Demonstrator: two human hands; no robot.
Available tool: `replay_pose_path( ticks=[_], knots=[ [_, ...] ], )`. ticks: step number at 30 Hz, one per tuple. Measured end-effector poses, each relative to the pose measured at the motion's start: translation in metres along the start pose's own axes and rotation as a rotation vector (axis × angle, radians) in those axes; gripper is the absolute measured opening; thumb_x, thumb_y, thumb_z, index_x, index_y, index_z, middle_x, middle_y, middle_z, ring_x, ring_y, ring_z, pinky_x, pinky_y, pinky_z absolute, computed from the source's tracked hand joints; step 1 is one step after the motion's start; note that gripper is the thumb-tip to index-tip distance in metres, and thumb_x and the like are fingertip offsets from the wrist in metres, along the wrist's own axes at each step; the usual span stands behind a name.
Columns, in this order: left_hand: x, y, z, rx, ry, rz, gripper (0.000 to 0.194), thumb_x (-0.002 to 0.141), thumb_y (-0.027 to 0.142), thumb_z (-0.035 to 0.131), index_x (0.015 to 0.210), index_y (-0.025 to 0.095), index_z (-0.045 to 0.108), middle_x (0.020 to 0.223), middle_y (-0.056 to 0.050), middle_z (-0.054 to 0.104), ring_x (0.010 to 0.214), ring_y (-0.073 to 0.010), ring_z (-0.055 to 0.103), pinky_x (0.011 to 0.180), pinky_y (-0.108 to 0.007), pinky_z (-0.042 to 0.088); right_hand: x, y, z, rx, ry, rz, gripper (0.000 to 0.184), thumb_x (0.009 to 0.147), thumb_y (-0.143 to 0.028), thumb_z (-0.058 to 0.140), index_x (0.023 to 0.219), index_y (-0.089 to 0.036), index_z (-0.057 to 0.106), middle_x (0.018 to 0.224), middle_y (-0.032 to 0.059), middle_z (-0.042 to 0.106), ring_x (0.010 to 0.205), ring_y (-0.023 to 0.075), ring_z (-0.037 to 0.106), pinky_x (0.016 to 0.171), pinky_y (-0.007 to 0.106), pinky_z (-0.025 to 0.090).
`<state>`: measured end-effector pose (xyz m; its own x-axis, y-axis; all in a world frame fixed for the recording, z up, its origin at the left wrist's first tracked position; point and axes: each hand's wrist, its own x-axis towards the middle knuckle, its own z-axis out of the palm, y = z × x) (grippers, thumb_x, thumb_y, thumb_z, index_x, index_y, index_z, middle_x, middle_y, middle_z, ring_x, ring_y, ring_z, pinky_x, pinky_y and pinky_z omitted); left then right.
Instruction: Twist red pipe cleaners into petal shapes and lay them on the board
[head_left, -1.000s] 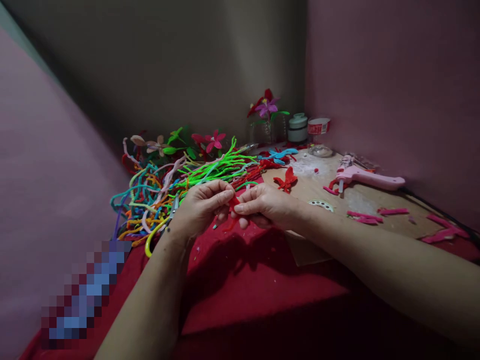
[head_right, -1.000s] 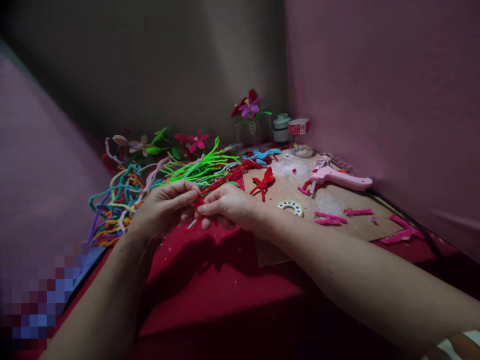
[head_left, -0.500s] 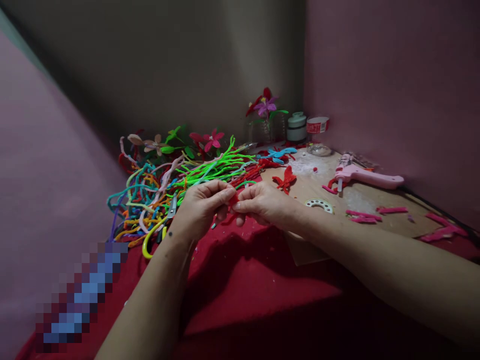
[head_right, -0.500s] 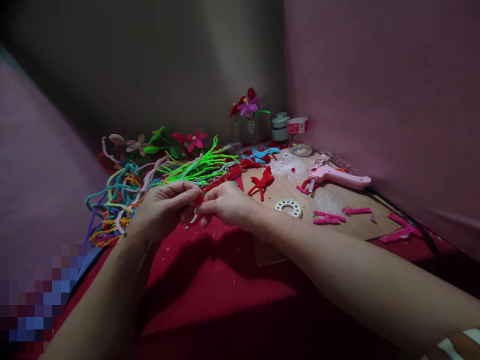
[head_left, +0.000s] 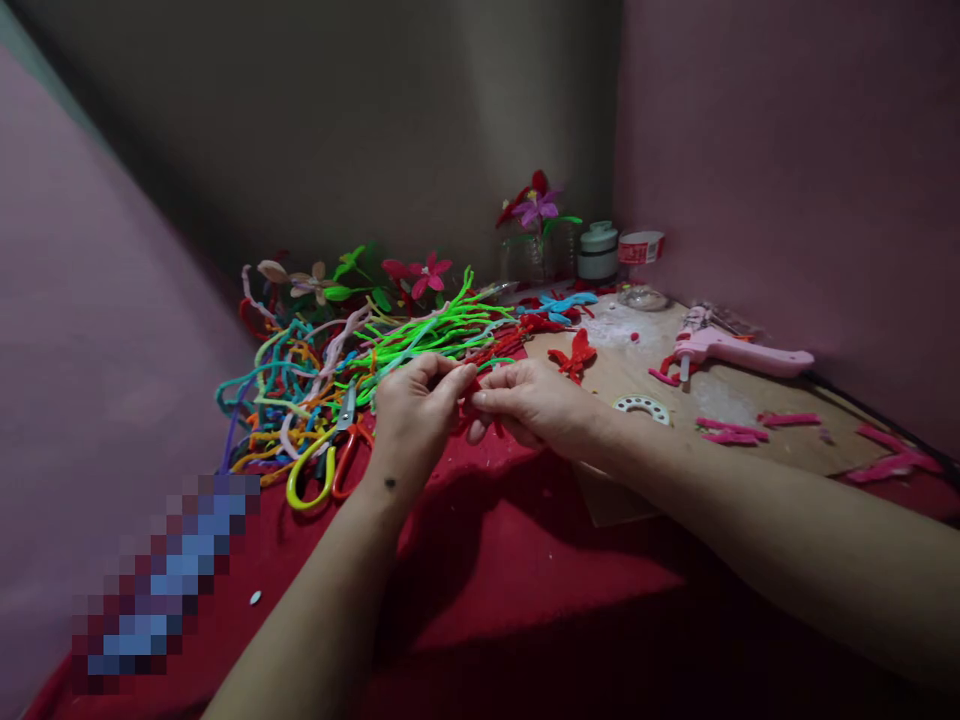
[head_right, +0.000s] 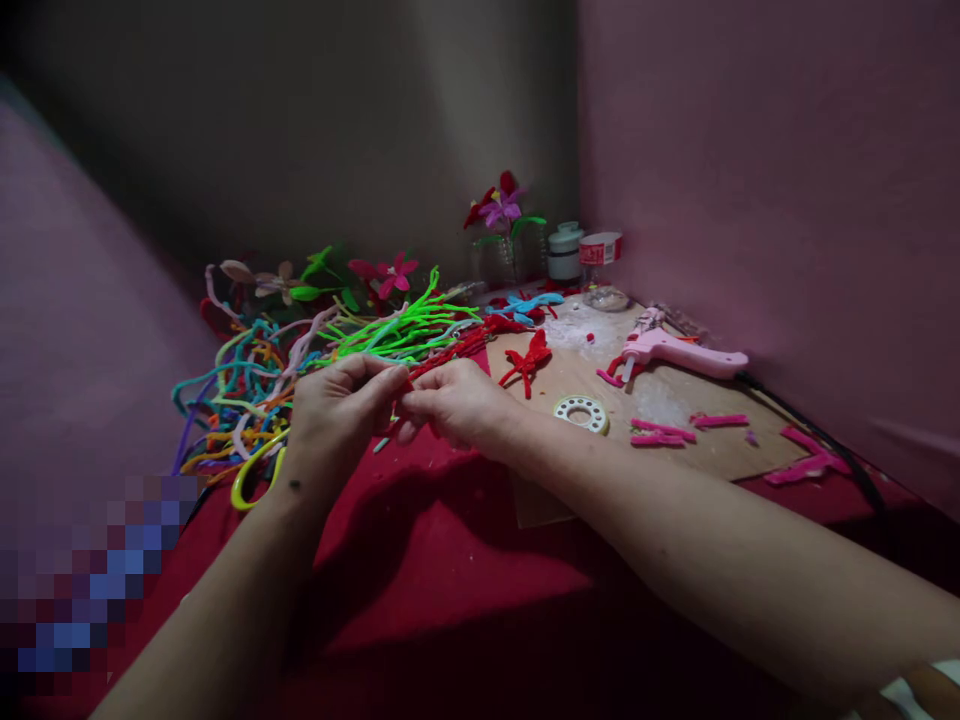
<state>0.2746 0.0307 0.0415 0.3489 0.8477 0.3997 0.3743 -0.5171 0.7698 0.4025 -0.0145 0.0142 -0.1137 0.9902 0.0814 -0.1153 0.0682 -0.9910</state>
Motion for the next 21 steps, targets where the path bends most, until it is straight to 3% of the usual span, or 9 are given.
replay_pose_path(
  ticks=[4,8,11,21],
  knots=[
    [0.006,0.0,-0.007,-0.195,-0.226,-0.062,0.018,0.072,0.033,0.058,0.075,0.015,0.059,0.061,0.002,0.058,0.048,-0.007,0.046,0.045,-0.019,0.035,0.002,-0.002,-0.004,0.28,0.085,0.03,0.013,0.076,-0.02,0.055,0.064,-0.016,0.05,0.042,-0.0073,0.044,0.031,0.0035,0.02,0.032,0.022,0.012],
    [0.006,0.0,-0.006,-0.139,-0.382,-0.032,0.017,0.072,0.029,0.059,0.066,0.013,0.06,0.057,0.0,0.058,0.051,-0.0082,0.047,0.05,-0.02,0.037,0.007,-0.002,-0.009,0.479,0.107,0.048,0.016,0.075,-0.018,0.058,0.063,-0.016,0.047,0.043,-0.0079,0.036,0.035,0.0033,0.019,0.037,0.022,0.009],
    [0.004,0.0,-0.004,-0.113,-0.366,-0.025,0.024,0.076,0.031,0.054,0.06,0.013,0.06,0.054,-0.001,0.057,0.05,-0.009,0.047,0.05,-0.021,0.038,0.008,-0.001,-0.01,0.503,0.103,0.05,0.016,0.075,-0.016,0.057,0.062,-0.014,0.048,0.043,-0.0071,0.036,0.037,0.0031,0.02,0.038,0.023,0.01],
    [0.002,0.003,-0.005,-0.167,-0.269,-0.053,0.019,0.073,0.028,0.059,0.063,0.012,0.061,0.053,0.001,0.056,0.046,-0.0073,0.046,0.046,-0.02,0.034,0.01,-0.001,-0.012,0.525,0.075,0.049,0.017,0.071,-0.014,0.06,0.06,-0.015,0.046,0.039,-0.0086,0.032,0.034,0.0028,0.02,0.037,0.022,0.01]
  ],
)
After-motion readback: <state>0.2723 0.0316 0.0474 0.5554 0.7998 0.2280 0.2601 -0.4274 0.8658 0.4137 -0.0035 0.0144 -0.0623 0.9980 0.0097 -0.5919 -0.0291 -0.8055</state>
